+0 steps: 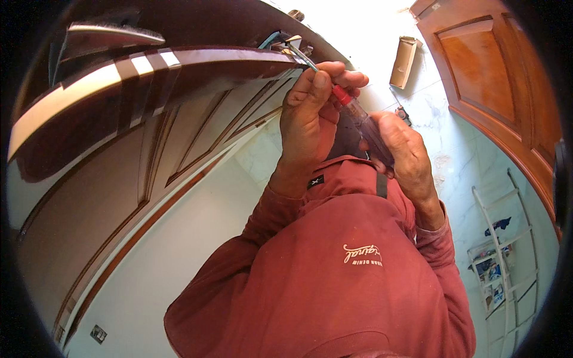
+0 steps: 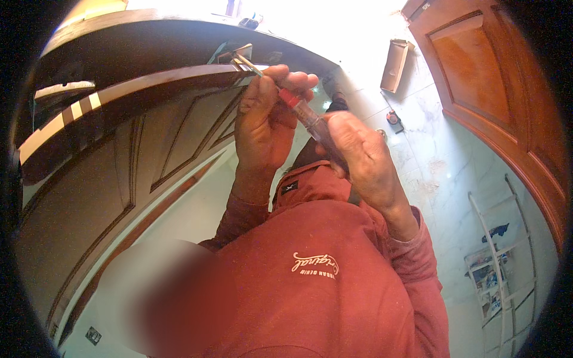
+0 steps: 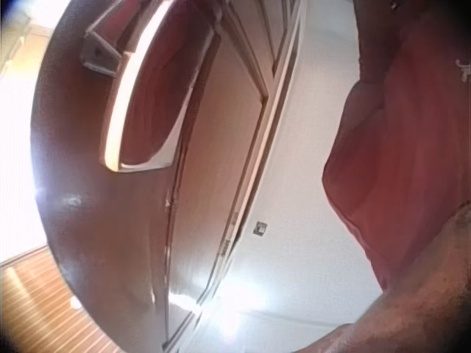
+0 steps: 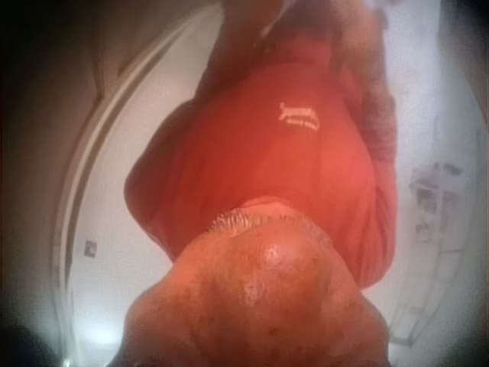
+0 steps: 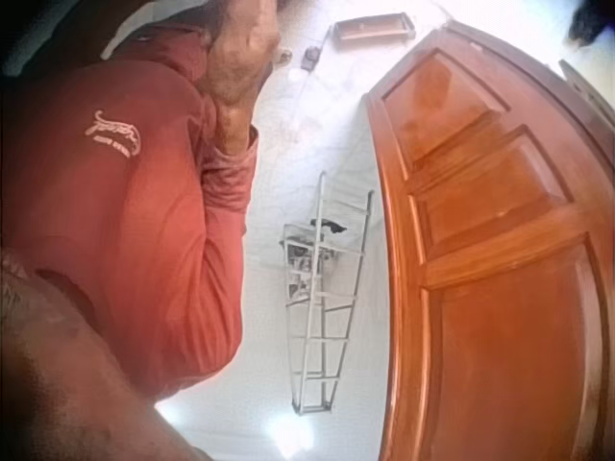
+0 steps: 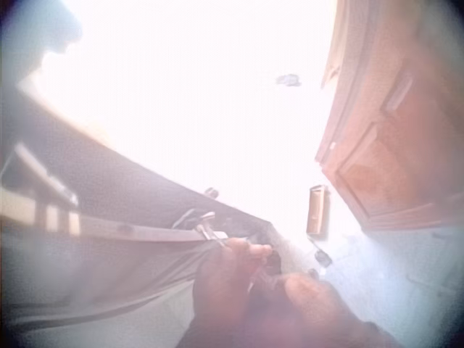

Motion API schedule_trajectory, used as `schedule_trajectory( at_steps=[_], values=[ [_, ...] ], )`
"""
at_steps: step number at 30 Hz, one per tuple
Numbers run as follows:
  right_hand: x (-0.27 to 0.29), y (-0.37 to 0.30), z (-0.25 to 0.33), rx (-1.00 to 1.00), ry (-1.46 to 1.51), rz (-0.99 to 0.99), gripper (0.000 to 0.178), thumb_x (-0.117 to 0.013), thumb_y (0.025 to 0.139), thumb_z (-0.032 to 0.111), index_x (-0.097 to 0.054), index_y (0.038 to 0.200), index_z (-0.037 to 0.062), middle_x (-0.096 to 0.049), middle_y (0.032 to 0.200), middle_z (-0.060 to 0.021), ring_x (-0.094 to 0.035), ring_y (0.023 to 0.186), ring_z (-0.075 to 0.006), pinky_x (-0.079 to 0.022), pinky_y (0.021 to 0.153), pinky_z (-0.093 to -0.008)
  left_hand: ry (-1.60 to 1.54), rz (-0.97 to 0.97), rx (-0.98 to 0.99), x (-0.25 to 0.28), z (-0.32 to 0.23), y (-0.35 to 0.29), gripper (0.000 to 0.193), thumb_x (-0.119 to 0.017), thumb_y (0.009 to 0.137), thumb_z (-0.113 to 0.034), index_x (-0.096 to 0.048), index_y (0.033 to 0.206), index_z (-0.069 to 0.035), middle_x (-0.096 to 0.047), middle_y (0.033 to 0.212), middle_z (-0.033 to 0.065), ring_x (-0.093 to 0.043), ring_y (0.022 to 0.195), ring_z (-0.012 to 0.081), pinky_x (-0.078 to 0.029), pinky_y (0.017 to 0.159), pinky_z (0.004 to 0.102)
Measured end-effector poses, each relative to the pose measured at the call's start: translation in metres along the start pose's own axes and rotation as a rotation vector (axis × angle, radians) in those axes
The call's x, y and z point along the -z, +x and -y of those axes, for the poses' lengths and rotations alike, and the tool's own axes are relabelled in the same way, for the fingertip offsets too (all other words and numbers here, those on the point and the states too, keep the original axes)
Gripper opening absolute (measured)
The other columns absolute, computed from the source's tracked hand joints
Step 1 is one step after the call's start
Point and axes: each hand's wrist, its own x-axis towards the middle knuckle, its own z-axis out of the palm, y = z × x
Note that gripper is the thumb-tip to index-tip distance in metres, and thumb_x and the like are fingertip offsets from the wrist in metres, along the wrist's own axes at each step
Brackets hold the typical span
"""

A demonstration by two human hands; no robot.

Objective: The person installs a door lock on a wooden door using a screwdriver. They repeatedly tighten screws on the lock mechanism, retrieve additional screws from a box on the floor, and continue securing the lock until it appears fixed.

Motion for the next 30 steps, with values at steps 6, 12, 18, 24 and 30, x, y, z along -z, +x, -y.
schedule_trajectory(
  at_steps=[6, 12, 18, 24, 30],
  values=[
    [-0.019, 0.003, -0.006, 0.651, -0.638, -0.365, 0.020, -0.071, 0.093, 0.016, -0.061, 0.104, 0.0032, -0.057, 0.090, -0.0122, -0.063, 0.077, -0.0228, -0.049, 0.063, -0.0316, -0.077, 0.048, 0.017, 0.003, 0.002, 0.001, 0.022, -0.056, 0.104, -0.027, -0.063, 0.110, -0.007, -0.073, 0.104, 0.0111, -0.070, 0.100, 0.0255, -0.056, 0.088, 0.0390],
    [0.000, 0.038, 0.022, 0.549, -0.481, -0.242, 0.021, -0.057, 0.101, 0.021, -0.064, 0.096, 0.0019, -0.055, 0.086, -0.0086, -0.054, 0.079, -0.0200, -0.045, 0.073, -0.0329, 0.024, -0.096, -0.007, 0.003, 0.002, -0.004, 0.018, -0.060, 0.103, -0.024, -0.063, 0.106, -0.007, -0.072, 0.096, 0.0100, -0.071, 0.092, 0.0207, -0.056, 0.082, 0.0330],
    [-0.051, 0.108, 0.054, 0.757, -0.780, -0.129, 0.028, -0.063, 0.097, 0.025, -0.066, 0.094, -0.0022, -0.061, 0.088, -0.0135, -0.060, 0.082, -0.0245, -0.047, 0.075, -0.0346, 0.013, -0.190, -0.012, 0.003, 0.000, -0.009, 0.017, -0.062, 0.102, -0.019, -0.063, 0.107, -0.003, -0.070, 0.092, 0.0061, -0.066, 0.083, 0.0116, -0.056, 0.077, 0.0267],
    [-0.054, 0.122, 0.055, 0.698, -0.797, -0.079, 0.028, -0.063, 0.095, 0.026, -0.067, 0.088, -0.0006, -0.058, 0.068, -0.0117, -0.056, 0.061, -0.0221, -0.046, 0.062, -0.0383, 0.324, -0.192, 0.019, 0.018, 0.010, -0.025, 0.021, -0.062, 0.102, -0.021, -0.063, 0.109, -0.001, -0.072, 0.093, 0.0073, -0.064, 0.083, 0.0094, -0.052, 0.079, 0.0257],
    [-0.056, 0.121, 0.051, 0.655, -0.840, -0.126, 0.029, -0.060, 0.093, 0.028, -0.067, 0.087, 0.0005, -0.056, 0.064, -0.0086, -0.053, 0.059, -0.0163, -0.044, 0.059, -0.0357, 0.442, -0.111, 0.123, 0.041, 0.030, -0.048, 0.022, -0.062, 0.102, -0.022, -0.063, 0.110, -0.001, -0.074, 0.095, 0.0084, -0.066, 0.085, 0.0105, -0.051, 0.080, 0.0266]
  ],
)
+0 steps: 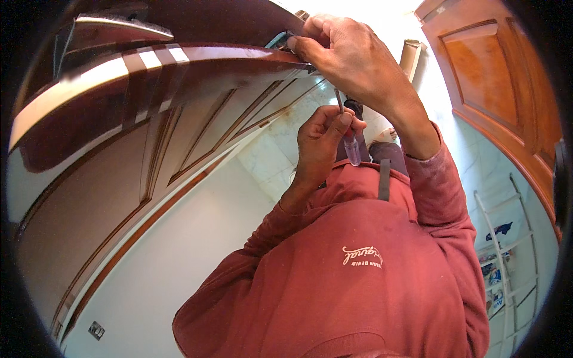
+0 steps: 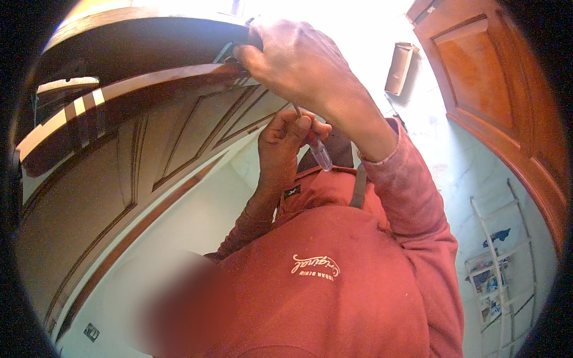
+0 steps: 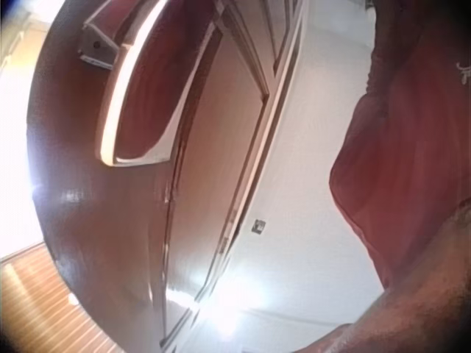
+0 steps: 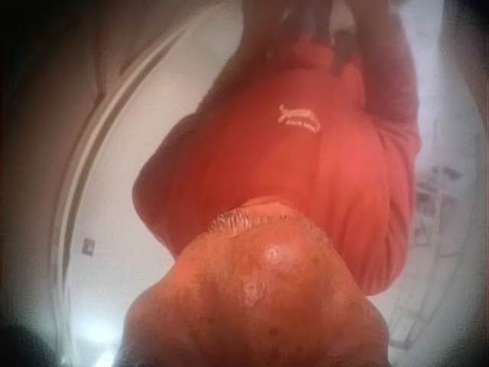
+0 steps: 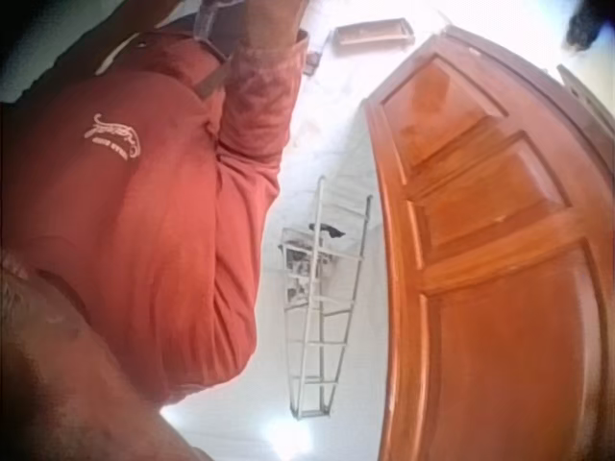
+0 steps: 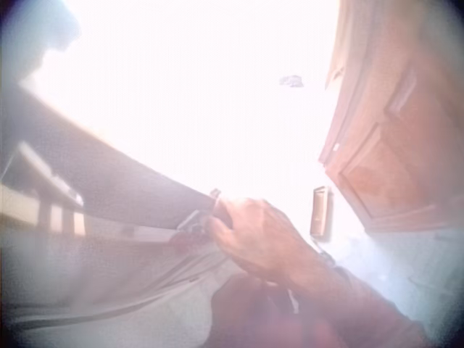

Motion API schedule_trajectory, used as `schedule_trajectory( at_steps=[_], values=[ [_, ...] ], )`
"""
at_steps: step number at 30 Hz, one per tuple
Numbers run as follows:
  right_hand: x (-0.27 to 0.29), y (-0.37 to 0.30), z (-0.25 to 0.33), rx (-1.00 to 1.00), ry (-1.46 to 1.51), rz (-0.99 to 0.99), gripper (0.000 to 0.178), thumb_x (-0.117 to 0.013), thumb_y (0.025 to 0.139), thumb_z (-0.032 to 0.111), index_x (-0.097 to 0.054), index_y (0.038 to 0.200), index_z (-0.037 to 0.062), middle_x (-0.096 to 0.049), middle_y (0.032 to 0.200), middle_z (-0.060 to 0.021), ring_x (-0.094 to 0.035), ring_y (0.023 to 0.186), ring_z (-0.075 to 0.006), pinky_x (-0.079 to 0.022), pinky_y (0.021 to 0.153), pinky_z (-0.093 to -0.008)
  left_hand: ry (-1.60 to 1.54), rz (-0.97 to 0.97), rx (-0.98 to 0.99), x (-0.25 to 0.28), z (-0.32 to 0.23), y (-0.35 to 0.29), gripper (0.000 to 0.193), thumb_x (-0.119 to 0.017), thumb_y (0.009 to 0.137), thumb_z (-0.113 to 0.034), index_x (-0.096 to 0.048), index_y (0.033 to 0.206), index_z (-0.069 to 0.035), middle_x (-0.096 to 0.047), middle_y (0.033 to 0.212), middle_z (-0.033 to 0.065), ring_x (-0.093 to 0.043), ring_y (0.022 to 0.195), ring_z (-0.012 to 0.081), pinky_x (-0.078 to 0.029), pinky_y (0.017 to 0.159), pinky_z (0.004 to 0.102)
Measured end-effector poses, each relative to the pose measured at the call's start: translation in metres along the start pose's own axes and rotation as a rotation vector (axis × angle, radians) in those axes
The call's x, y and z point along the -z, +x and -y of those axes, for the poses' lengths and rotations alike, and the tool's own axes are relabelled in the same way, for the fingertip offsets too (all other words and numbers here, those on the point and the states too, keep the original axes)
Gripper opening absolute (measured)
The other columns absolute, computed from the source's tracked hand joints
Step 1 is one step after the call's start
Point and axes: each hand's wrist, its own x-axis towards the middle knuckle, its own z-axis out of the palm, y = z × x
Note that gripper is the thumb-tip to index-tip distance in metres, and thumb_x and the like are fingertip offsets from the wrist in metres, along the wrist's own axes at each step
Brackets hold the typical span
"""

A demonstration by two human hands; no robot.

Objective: The person installs a door lock on a wooden door using a screwdriver. They repeatedly tighten screws on the lock mechanism, retrieve additional screws from a box on the floor, and continue securing the lock until it appears fixed.

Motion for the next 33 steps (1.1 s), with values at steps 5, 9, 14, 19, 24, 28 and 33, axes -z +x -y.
schedule_trajectory(
  at_steps=[5, 9, 14, 19, 24, 28, 33],
  values=[
    [0.009, -0.007, -0.014, 0.098, 0.023, -0.071, 0.025, -0.064, 0.093, 0.025, -0.067, 0.090, 0.0000, -0.061, 0.070, -0.0081, -0.057, 0.064, -0.0149, -0.047, 0.061, -0.0327, 0.036, -0.001, 0.048, -0.003, 0.015, -0.005, 0.020, -0.059, 0.103, -0.020, -0.062, 0.110, -0.001, -0.073, 0.094, 0.0090, -0.068, 0.086, 0.0141, -0.054, 0.080, 0.0291],
    [0.026, -0.054, -0.058, -0.132, 0.356, -0.033, 0.024, -0.063, 0.096, 0.025, -0.065, 0.092, 0.0016, -0.065, 0.078, -0.0083, -0.064, 0.070, -0.0189, -0.051, 0.066, -0.0338, -0.010, 0.015, 0.089, -0.005, 0.044, 0.010, 0.020, -0.055, 0.105, -0.021, -0.060, 0.109, -0.002, -0.071, 0.093, 0.0112, -0.072, 0.088, 0.0221, -0.059, 0.079, 0.0367],
    [-0.032, -0.188, -0.229, -0.745, 0.672, -0.072, 0.022, -0.064, 0.096, 0.026, -0.063, 0.091, 0.0045, -0.064, 0.075, -0.0003, -0.062, 0.063, -0.0096, -0.051, 0.059, -0.0273, -0.264, 0.001, 0.322, -0.021, 0.146, 0.043, 0.023, -0.049, 0.107, -0.028, -0.057, 0.112, -0.006, -0.065, 0.081, 0.0069, -0.071, 0.079, 0.0222, -0.060, 0.072, 0.0372],
    [-0.078, -0.282, -0.397, -1.194, 0.485, -0.218, 0.027, -0.062, 0.096, 0.028, -0.060, 0.094, 0.0005, -0.066, 0.076, -0.0070, -0.064, 0.061, -0.0142, -0.053, 0.060, -0.0304, -0.163, -0.023, 0.686, -0.042, 0.290, 0.089, 0.026, -0.053, 0.106, -0.034, -0.056, 0.116, -0.010, -0.059, 0.075, 0.0035, -0.056, 0.057, 0.0146, -0.051, 0.053, 0.0317],
    [-0.133, -0.306, -0.574, -1.195, 0.235, -0.285, 0.026, -0.060, 0.095, 0.027, -0.061, 0.095, 0.0009, -0.070, 0.083, -0.0154, -0.069, 0.066, -0.0267, -0.054, 0.066, -0.0402, 0.043, 0.137, 0.911, -0.042, 0.408, 0.138, 0.024, -0.064, 0.100, -0.032, -0.058, 0.105, -0.010, -0.054, 0.073, -0.0004, -0.048, 0.053, 0.0083, -0.042, 0.049, 0.0254],
    [-0.173, -0.310, -0.761, -1.093, 0.058, -0.354, 0.027, -0.058, 0.094, 0.029, -0.061, 0.095, 0.0023, -0.070, 0.089, -0.0209, -0.069, 0.082, -0.0384, -0.053, 0.073, -0.0445, 0.150, 0.217, 0.921, -0.040, 0.494, 0.199, 0.021, -0.062, 0.101, -0.028, -0.058, 0.097, -0.008, -0.053, 0.072, -0.0015, -0.048, 0.051, 0.0068, -0.040, 0.047, 0.0226],
    [-0.174, -0.242, -0.879, -1.150, 0.013, -0.248, 0.027, -0.060, 0.094, 0.032, -0.065, 0.097, 0.0055, -0.072, 0.094, -0.0188, -0.069, 0.090, -0.0365, -0.053, 0.079, -0.0450, 0.303, 0.184, 0.894, -0.012, 0.542, 0.245, 0.022, -0.061, 0.101, -0.027, -0.060, 0.100, -0.006, -0.052, 0.071, -0.0027, -0.045, 0.051, 0.0046, -0.038, 0.046, 0.0223]
  ],
)
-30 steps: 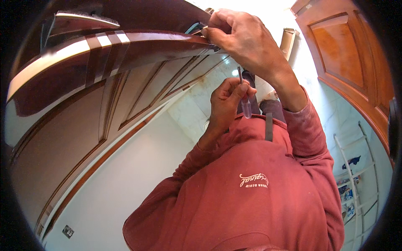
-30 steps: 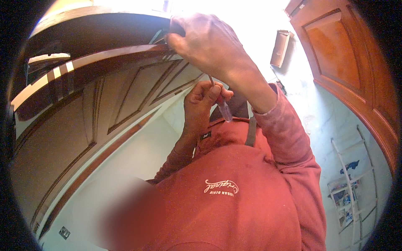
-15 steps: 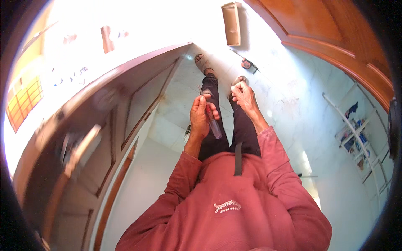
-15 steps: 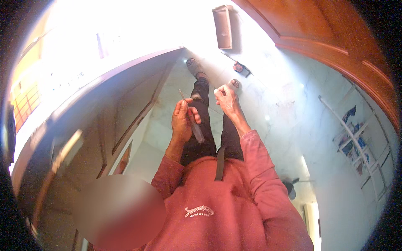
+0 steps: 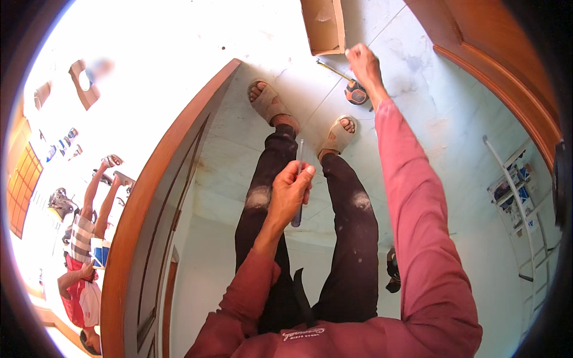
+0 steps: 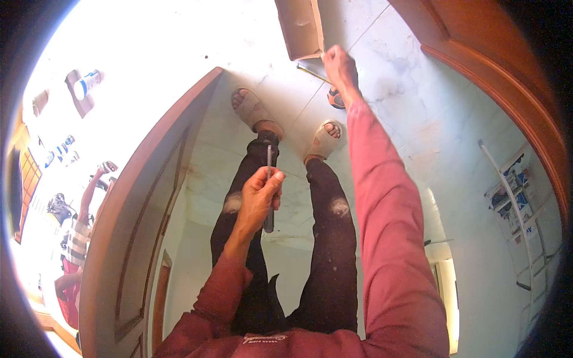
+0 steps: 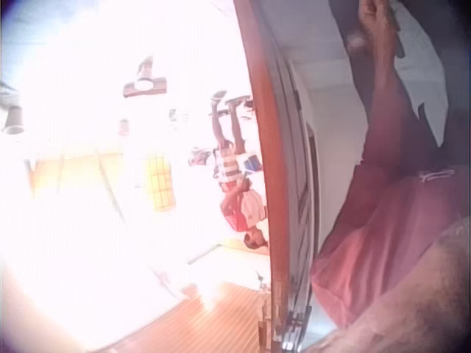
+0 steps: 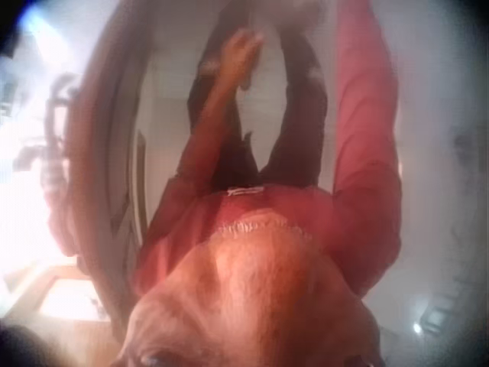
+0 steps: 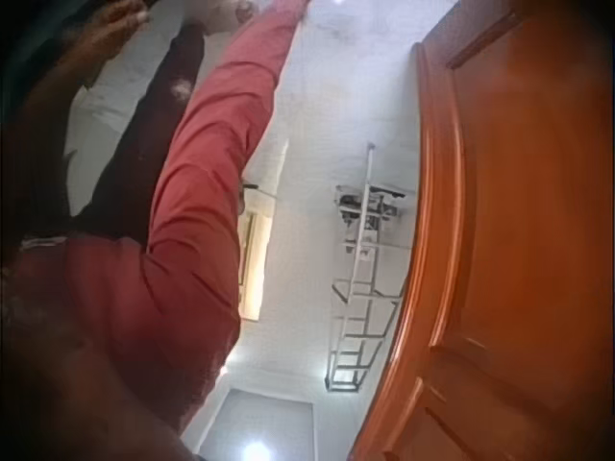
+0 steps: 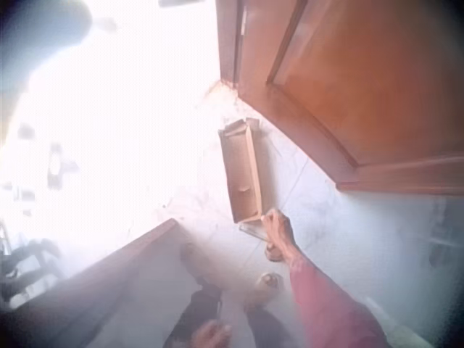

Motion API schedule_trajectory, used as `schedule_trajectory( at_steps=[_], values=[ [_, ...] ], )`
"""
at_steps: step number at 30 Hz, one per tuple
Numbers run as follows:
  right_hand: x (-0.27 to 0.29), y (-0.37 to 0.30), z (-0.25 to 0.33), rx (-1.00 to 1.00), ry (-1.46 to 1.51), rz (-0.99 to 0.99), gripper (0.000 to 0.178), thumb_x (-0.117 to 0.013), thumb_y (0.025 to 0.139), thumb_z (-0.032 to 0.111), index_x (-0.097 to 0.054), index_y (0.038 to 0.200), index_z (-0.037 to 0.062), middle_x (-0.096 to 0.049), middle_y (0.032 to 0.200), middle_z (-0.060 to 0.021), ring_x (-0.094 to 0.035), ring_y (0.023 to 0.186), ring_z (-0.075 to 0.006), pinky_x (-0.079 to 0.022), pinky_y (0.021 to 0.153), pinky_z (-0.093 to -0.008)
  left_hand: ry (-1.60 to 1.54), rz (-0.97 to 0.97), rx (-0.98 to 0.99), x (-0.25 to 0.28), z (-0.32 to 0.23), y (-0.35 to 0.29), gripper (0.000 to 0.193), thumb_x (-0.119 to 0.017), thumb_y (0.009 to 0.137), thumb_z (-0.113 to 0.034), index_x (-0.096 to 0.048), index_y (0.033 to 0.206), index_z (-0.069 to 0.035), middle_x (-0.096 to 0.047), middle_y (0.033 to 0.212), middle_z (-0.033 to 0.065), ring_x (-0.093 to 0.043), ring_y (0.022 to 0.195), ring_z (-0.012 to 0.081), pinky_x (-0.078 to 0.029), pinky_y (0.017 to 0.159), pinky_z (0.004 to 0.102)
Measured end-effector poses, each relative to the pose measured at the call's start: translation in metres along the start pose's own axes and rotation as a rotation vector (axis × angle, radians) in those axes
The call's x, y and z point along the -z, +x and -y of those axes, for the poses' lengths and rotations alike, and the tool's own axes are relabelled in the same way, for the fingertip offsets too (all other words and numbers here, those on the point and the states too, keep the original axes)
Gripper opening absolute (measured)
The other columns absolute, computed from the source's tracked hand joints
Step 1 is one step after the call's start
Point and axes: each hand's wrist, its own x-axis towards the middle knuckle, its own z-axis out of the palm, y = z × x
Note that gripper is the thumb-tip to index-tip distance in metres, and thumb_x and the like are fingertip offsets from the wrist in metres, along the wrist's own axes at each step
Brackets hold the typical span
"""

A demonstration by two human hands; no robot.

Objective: The person installs a door lock on a wooden door using a screwdriver. They repeatedly tighten screws on the lock mechanism, retrieve additional screws from a box on the floor, and continue securing the lock until it appears fixed.

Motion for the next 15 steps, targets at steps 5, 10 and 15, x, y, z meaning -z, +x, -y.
schedule_trajectory(
  at_steps=[5, 10, 15],
  values=[
    [-0.015, 0.072, 0.004, 0.124, -0.001, -0.146, 0.027, -0.061, 0.093, 0.030, -0.069, 0.102, 0.0066, -0.073, 0.096, -0.0184, -0.070, 0.093, -0.0361, -0.055, 0.084, -0.0434, -0.070, -0.066, 0.051, 0.010, -0.023, 0.006, 0.021, -0.061, 0.101, -0.027, -0.059, 0.100, -0.006, -0.051, 0.070, -0.0023, -0.047, 0.052, 0.0064, -0.040, 0.048, 0.0232],
    [-0.034, 0.095, 0.023, 0.259, 0.012, -0.269, 0.024, -0.060, 0.093, 0.021, -0.067, 0.106, 0.0015, -0.071, 0.090, -0.0126, -0.067, 0.076, -0.0232, -0.055, 0.074, -0.0364, -0.124, -0.036, 0.088, 0.009, -0.032, -0.005, 0.024, -0.063, 0.101, -0.030, -0.060, 0.101, -0.005, -0.053, 0.070, -0.0023, -0.047, 0.052, 0.0065, -0.040, 0.048, 0.0229],
    [-0.048, 0.106, 0.053, 0.473, -0.081, -0.078, 0.016, -0.059, 0.094, 0.015, -0.065, 0.105, 0.0045, -0.067, 0.084, -0.0126, -0.065, 0.067, -0.0212, -0.055, 0.064, -0.0363, -0.137, -0.037, 0.113, 0.014, -0.045, -0.011, 0.022, -0.063, 0.101, -0.029, -0.060, 0.098, -0.008, -0.053, 0.071, -0.0029, -0.046, 0.052, 0.0043, -0.037, 0.047, 0.0206]
  ],
)
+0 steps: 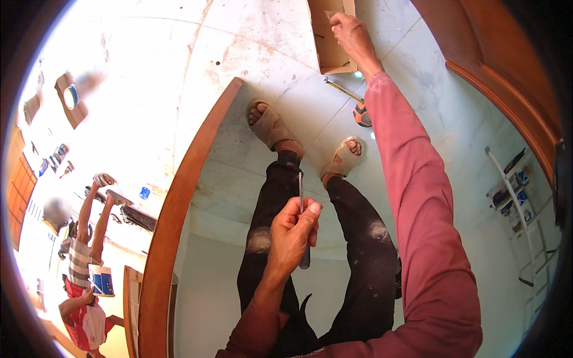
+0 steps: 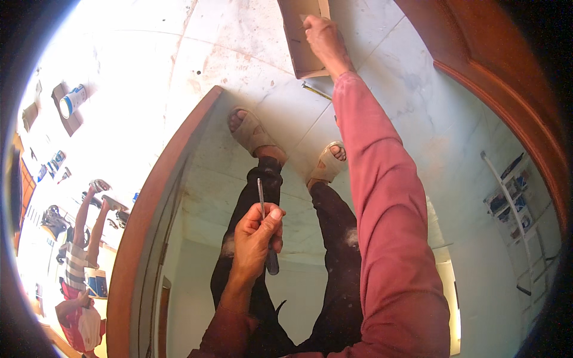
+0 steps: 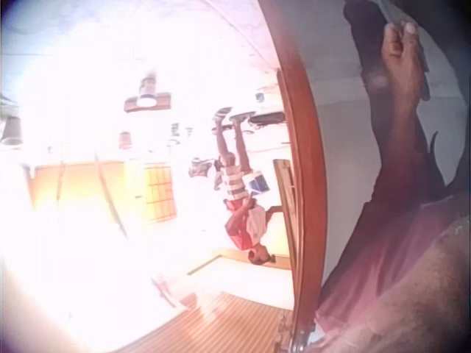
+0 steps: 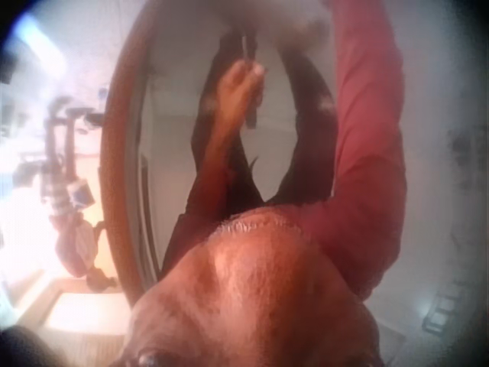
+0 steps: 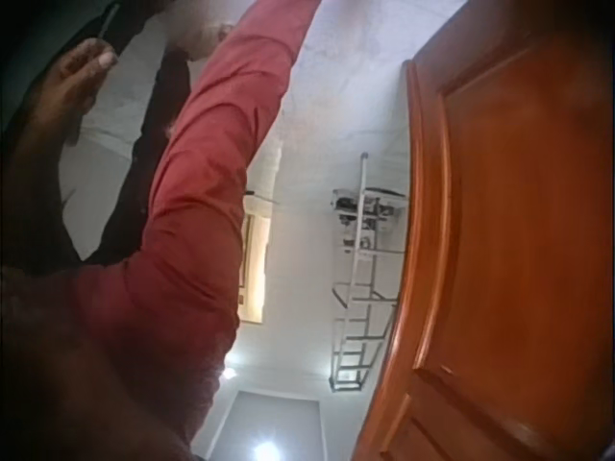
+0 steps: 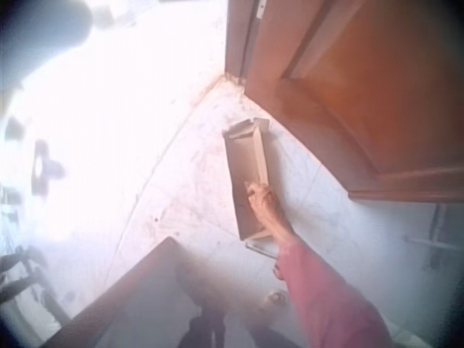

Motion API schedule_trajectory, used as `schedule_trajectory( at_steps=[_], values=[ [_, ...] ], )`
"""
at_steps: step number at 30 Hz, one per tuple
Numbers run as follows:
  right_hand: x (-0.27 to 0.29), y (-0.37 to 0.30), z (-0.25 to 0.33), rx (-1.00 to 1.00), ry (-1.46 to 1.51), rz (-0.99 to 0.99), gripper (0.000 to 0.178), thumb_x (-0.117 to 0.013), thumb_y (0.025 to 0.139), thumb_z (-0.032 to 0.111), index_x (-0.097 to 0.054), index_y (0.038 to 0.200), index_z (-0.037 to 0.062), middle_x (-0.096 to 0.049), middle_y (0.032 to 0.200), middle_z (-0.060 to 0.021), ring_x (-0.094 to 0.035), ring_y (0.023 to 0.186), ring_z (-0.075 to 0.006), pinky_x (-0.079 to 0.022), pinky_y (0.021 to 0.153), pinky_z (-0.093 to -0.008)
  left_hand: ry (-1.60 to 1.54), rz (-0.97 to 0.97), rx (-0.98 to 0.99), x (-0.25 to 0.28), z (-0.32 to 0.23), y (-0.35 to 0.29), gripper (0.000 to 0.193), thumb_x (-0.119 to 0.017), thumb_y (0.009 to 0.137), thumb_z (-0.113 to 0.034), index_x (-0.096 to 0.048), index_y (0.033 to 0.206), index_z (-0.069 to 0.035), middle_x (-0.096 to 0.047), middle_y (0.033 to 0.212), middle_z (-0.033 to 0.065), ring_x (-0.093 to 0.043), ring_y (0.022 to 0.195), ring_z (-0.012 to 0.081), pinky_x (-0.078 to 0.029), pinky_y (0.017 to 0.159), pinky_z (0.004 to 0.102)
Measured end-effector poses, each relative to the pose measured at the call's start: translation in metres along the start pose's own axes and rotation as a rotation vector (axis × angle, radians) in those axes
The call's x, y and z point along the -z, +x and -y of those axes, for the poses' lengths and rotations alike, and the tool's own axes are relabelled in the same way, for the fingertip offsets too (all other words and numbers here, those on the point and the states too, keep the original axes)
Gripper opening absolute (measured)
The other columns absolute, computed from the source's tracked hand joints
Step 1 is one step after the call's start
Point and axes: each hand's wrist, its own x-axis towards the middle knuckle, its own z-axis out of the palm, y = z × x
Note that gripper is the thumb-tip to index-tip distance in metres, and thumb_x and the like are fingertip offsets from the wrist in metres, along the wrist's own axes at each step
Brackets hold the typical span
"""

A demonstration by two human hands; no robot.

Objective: The person installs a door lock on a wooden door using a screwdriver. They repeatedly tighten screws on the lock mechanism, retrieve additional screws from a box on the floor, and continue securing the lock until it appears fixed.

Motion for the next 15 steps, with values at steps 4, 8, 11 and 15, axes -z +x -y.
schedule_trajectory(
  at_steps=[4, 8, 11, 15],
  values=[
    [-0.010, 0.008, 0.025, 0.058, -0.456, -0.223, 0.012, -0.059, 0.094, 0.017, -0.064, 0.094, 0.0066, -0.065, 0.108, -0.0196, -0.064, 0.080, -0.0431, -0.054, 0.069, -0.0473, -0.048, 0.005, 0.003, 0.000, -0.007, -0.010, 0.021, -0.063, 0.101, -0.028, -0.061, 0.101, -0.007, -0.053, 0.070, -0.0027, -0.048, 0.053, 0.0064, -0.041, 0.049, 0.0228],
    [0.013, 0.046, 0.053, 0.360, -1.059, -0.441, 0.026, -0.052, 0.102, 0.023, -0.072, 0.101, 0.0057, -0.066, 0.120, -0.0129, -0.060, 0.108, -0.0267, -0.047, 0.096, -0.0457, -0.020, 0.056, 0.043, -0.006, -0.009, -0.021, 0.022, -0.063, 0.101, -0.029, -0.061, 0.101, -0.007, -0.053, 0.069, -0.0033, -0.048, 0.054, 0.0058, -0.039, 0.049, 0.0218],
    [0.022, 0.046, 0.078, 0.255, -1.256, -0.019, 0.045, -0.056, 0.095, 0.039, -0.070, 0.121, 0.0053, -0.054, 0.144, -0.0145, -0.039, 0.140, -0.0350, -0.027, 0.116, -0.0538, -0.017, 0.055, 0.056, -0.006, -0.010, -0.028, 0.023, -0.063, 0.101, -0.030, -0.061, 0.100, -0.007, -0.049, 0.069, -0.0056, -0.043, 0.054, 0.0035, -0.036, 0.049, 0.0210],
    [0.040, 0.029, 0.054, 0.393, -1.309, 0.023, 0.031, -0.061, 0.089, 0.025, -0.068, 0.114, 0.0080, -0.058, 0.131, -0.0133, -0.043, 0.135, -0.0339, -0.031, 0.112, -0.0543, -0.018, 0.045, 0.050, -0.001, -0.018, -0.036, 0.023, -0.064, 0.101, -0.030, -0.061, 0.100, -0.007, -0.046, 0.069, -0.0068, -0.041, 0.055, 0.0023, -0.035, 0.048, 0.0205]
  ],
)
